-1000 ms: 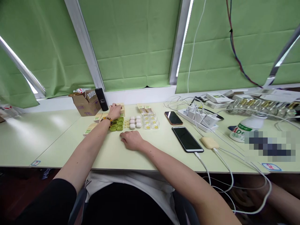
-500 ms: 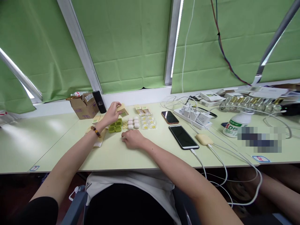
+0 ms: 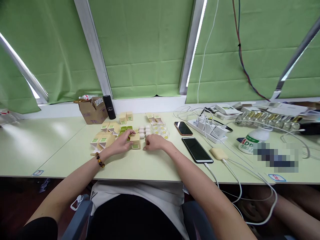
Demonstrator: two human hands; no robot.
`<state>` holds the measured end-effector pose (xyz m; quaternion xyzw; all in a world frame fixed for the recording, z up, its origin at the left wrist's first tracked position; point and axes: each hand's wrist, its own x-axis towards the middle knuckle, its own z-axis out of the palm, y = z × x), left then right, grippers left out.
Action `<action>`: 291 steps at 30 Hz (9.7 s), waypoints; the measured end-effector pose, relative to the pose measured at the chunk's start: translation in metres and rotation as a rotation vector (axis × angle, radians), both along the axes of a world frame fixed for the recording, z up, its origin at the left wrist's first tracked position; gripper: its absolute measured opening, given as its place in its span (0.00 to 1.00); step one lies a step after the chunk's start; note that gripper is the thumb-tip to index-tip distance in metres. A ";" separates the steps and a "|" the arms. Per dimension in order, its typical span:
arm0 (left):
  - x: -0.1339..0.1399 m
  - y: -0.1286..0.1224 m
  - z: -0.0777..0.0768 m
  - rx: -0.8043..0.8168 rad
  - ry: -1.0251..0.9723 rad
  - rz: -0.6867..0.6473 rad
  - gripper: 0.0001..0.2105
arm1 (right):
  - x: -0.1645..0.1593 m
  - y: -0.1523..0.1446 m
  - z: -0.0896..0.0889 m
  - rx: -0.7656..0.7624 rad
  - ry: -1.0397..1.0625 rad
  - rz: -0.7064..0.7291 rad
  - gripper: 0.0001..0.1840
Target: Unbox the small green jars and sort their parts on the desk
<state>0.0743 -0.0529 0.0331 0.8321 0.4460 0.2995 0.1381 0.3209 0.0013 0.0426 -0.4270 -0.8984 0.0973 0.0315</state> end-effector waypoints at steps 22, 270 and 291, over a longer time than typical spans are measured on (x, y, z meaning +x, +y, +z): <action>-0.009 -0.010 -0.014 -0.062 -0.266 -0.010 0.31 | 0.004 -0.005 -0.045 0.100 0.325 0.083 0.14; 0.016 0.006 -0.014 -0.040 -0.819 -0.045 0.34 | -0.058 -0.007 -0.015 -0.261 1.329 -0.125 0.33; 0.019 0.001 -0.010 0.061 -0.724 0.034 0.32 | -0.059 -0.010 -0.014 -0.361 1.448 -0.162 0.36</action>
